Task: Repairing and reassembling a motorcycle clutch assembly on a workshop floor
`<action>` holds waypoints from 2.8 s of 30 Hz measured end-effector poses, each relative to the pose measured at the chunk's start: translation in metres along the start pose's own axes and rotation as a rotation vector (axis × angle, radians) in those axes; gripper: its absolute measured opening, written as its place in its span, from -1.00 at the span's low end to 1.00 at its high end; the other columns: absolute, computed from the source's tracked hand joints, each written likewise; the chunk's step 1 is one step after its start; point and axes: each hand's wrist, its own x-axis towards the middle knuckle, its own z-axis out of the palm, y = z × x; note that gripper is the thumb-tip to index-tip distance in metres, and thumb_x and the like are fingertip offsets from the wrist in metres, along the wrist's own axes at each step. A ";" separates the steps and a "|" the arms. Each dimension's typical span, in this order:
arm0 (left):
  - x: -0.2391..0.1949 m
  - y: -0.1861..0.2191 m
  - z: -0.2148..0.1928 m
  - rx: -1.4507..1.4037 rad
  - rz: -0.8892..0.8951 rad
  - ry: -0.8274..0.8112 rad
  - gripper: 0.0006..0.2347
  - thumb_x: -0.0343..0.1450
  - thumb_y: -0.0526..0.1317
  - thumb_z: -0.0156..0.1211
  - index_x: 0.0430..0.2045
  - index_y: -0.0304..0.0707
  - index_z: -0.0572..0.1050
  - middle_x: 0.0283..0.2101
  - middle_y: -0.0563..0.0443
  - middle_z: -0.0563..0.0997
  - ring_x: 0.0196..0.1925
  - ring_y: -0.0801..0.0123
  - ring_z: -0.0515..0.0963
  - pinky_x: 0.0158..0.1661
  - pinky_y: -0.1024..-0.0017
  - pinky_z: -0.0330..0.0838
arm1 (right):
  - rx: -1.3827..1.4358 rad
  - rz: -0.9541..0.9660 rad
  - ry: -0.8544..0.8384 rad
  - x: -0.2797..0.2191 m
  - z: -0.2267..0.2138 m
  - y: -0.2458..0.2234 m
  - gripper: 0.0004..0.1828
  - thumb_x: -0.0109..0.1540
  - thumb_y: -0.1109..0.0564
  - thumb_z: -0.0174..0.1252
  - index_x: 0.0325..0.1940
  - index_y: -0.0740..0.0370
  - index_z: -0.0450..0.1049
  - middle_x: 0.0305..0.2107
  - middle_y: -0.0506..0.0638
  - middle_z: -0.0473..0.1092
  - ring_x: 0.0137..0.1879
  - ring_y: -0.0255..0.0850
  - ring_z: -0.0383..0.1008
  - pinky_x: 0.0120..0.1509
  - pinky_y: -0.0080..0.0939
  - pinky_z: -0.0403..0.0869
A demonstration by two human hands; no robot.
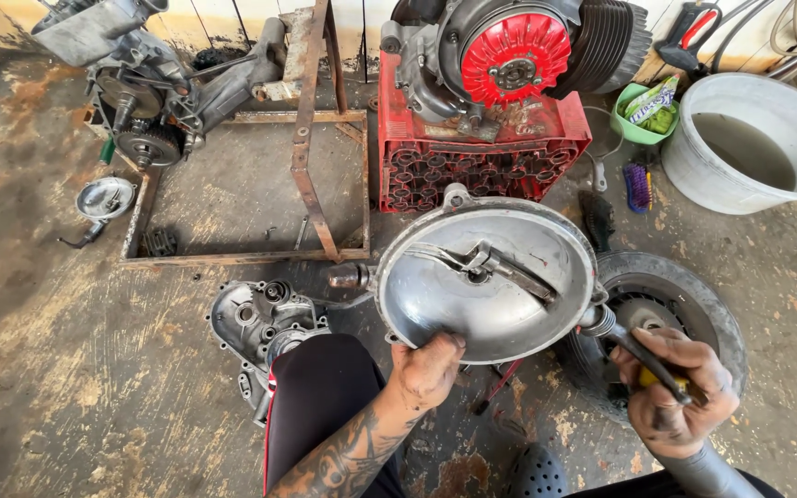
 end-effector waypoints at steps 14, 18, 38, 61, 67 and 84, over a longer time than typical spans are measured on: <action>0.020 0.008 0.004 0.001 0.125 0.152 -0.85 0.24 -0.55 -0.03 -0.64 -0.54 0.55 -0.56 -0.01 0.55 -0.51 0.44 0.41 -0.32 0.56 0.28 | -0.214 -0.083 -0.288 0.009 -0.014 0.005 -0.28 0.05 -0.28 0.22 -0.03 0.43 0.42 -0.16 0.24 0.51 -0.23 -0.16 0.54 -0.07 -0.22 0.53; 0.016 0.000 -0.013 0.026 0.186 0.138 -0.82 0.26 -0.59 -0.05 -0.67 -0.52 0.52 -0.61 0.06 0.51 -0.59 0.52 0.35 -0.42 0.64 0.26 | -0.258 -0.114 -0.299 0.005 -0.016 0.000 -0.28 -0.01 -0.30 0.27 -0.05 0.35 0.43 -0.10 0.23 0.53 -0.28 -0.23 0.56 -0.19 -0.31 0.54; 0.027 0.000 -0.010 0.483 0.607 0.141 -0.88 0.25 -0.57 -0.02 -0.61 -0.43 0.45 -0.50 0.03 0.51 -0.49 0.44 0.39 -0.34 0.56 0.34 | -0.330 -0.306 -0.421 0.012 -0.014 -0.003 -0.32 -0.04 -0.28 0.38 -0.08 0.27 0.49 -0.14 0.19 0.54 -0.41 -0.29 0.50 -0.33 -0.34 0.48; 0.056 -0.036 0.008 -0.098 -0.487 0.385 -0.59 0.37 -0.19 0.18 0.05 -0.52 0.36 -0.16 -0.33 0.62 -0.18 0.06 0.66 -0.06 0.21 0.62 | -0.244 0.313 -0.289 0.031 -0.016 -0.014 -0.86 0.48 0.29 0.14 -0.17 0.41 0.48 -0.59 -0.04 0.31 -0.52 -0.36 0.22 -0.41 -0.41 0.18; 0.042 -0.020 0.016 -0.013 -0.509 0.467 -0.50 0.39 0.02 0.06 0.07 -0.46 0.36 -0.05 -0.33 0.57 -0.07 0.03 0.60 -0.01 0.11 0.50 | -0.193 0.360 -0.331 0.021 -0.019 -0.023 -0.89 0.50 0.36 0.15 -0.10 0.50 0.43 -0.26 0.16 0.48 -0.39 -0.27 0.34 -0.24 -0.36 0.38; 0.007 0.095 0.079 0.553 -0.726 0.466 -0.40 0.22 0.00 -0.01 0.10 -0.44 0.38 0.04 -0.49 0.56 -0.03 -0.11 0.62 -0.05 0.13 0.50 | 0.162 0.511 -0.444 0.005 0.006 -0.034 -0.78 0.56 0.03 0.12 0.06 0.14 0.24 -0.14 -0.06 0.40 -0.35 -0.52 0.30 -0.40 -0.60 0.22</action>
